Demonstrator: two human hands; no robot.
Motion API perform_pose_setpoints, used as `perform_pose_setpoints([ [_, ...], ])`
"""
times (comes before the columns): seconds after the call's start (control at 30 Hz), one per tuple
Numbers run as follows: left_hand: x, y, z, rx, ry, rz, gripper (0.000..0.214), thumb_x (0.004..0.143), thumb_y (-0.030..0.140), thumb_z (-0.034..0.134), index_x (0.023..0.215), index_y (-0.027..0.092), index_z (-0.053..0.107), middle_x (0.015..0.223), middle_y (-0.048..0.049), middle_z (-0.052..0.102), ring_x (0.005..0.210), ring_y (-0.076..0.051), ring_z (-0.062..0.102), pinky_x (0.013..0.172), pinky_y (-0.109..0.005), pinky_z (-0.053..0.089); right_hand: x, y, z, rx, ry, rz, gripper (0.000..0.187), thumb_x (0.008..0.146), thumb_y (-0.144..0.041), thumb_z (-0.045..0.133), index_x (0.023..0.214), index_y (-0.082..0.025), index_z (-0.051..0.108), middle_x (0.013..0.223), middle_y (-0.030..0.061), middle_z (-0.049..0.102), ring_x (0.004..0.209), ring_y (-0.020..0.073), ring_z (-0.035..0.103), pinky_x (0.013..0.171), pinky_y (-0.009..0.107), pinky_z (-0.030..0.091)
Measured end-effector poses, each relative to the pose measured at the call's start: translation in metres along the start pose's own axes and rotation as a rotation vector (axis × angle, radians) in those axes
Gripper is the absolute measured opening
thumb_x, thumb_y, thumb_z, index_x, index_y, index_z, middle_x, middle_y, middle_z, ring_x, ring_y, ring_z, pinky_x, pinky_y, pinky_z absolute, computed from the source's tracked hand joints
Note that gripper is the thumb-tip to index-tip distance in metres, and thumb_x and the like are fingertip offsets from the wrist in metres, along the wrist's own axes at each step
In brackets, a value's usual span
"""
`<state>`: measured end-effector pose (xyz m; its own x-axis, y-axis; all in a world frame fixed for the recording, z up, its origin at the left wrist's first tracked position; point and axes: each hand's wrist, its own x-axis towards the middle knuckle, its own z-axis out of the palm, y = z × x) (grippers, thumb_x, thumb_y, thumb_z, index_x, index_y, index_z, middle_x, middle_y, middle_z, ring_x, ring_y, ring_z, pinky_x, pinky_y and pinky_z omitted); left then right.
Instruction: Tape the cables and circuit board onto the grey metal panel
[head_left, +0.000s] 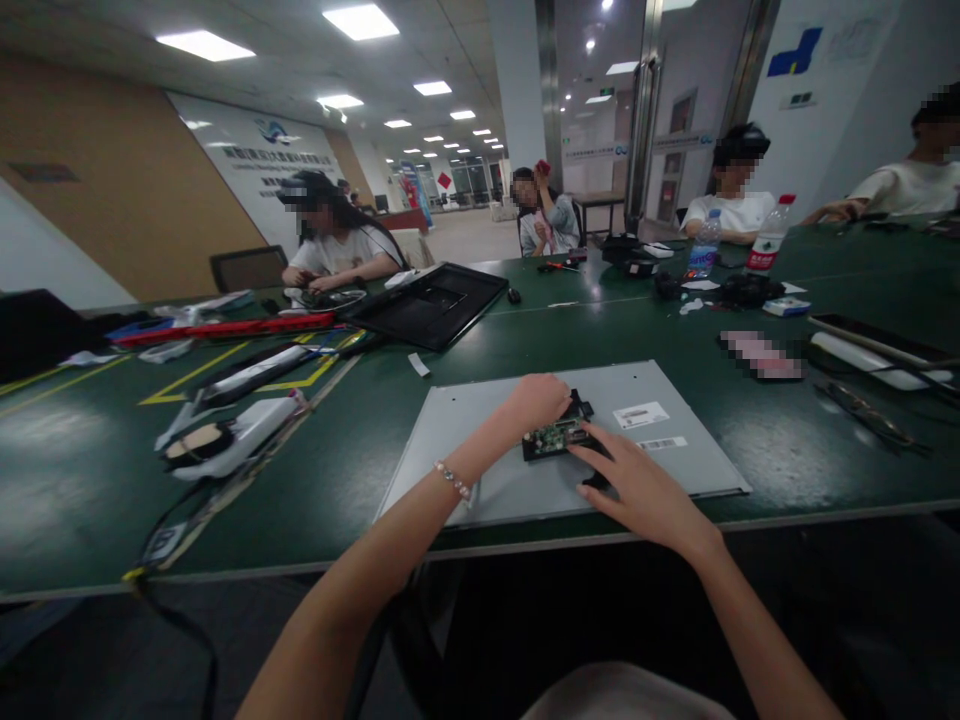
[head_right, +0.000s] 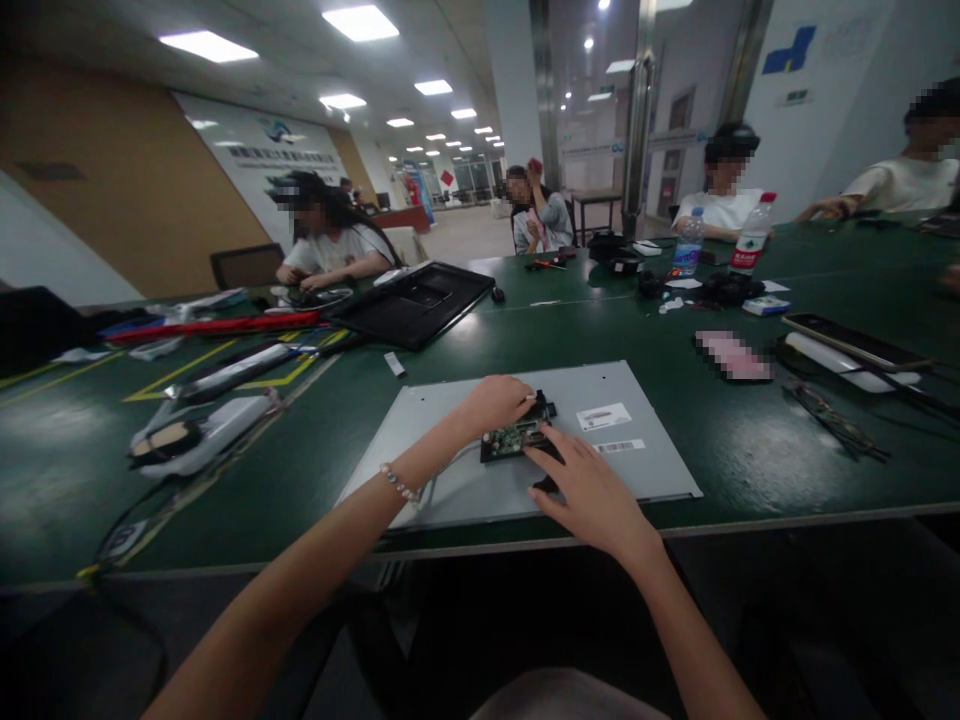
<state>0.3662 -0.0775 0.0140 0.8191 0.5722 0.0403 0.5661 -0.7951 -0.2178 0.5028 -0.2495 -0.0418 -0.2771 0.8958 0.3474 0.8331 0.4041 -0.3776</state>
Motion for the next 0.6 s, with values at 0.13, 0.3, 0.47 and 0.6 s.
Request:
perform_pose_setpoints([
  [0.13, -0.006, -0.032, -0.003, -0.126, 0.06, -0.125, 0.037, 0.097, 0.029, 0.037, 0.115, 0.02, 0.068, 0.106, -0.0104, 0.073, 0.098, -0.023, 0.068, 0.085, -0.033, 0.05, 0.0, 0.0, 0.0, 0.009, 0.001, 0.001, 0.052, 0.093, -0.037, 0.051, 0.144, -0.028, 0.044, 0.155, 0.009, 0.034, 0.139, 0.0287, 0.037, 0.113, 0.052, 0.034],
  [0.3, -0.022, -0.112, 0.014, -0.149, 0.104, -0.324, 0.039, 0.095, 0.022, 0.036, 0.122, 0.019, 0.064, 0.123, -0.0078, 0.066, 0.112, -0.02, 0.061, 0.099, -0.029, 0.043, -0.001, 0.0, 0.0, 0.002, -0.008, 0.001, 0.052, 0.094, -0.038, 0.05, 0.144, -0.027, 0.043, 0.156, 0.009, 0.032, 0.139, 0.0286, 0.037, 0.113, 0.051, 0.034],
  [0.47, -0.06, -0.184, 0.043, -0.156, 0.082, -0.54, 0.037, 0.088, 0.012, 0.042, 0.119, 0.006, 0.06, 0.142, -0.0168, 0.049, 0.128, -0.023, 0.046, 0.107, -0.035, 0.037, -0.001, -0.002, -0.001, -0.006, -0.017, 0.006, 0.052, 0.094, -0.039, 0.049, 0.144, -0.026, 0.044, 0.156, 0.0099, 0.033, 0.139, 0.0282, 0.037, 0.113, 0.051, 0.033],
  [0.6, -0.087, -0.205, 0.058, -0.178, 0.096, -0.545, 0.038, 0.09, 0.016, 0.041, 0.122, 0.002, 0.054, 0.143, -0.0227, 0.045, 0.132, -0.028, 0.04, 0.106, -0.046, 0.036, -0.001, -0.003, -0.002, -0.004, -0.018, 0.014, 0.051, 0.094, -0.039, 0.049, 0.143, -0.026, 0.044, 0.155, 0.0097, 0.034, 0.139, 0.028, 0.038, 0.113, 0.051, 0.034],
])
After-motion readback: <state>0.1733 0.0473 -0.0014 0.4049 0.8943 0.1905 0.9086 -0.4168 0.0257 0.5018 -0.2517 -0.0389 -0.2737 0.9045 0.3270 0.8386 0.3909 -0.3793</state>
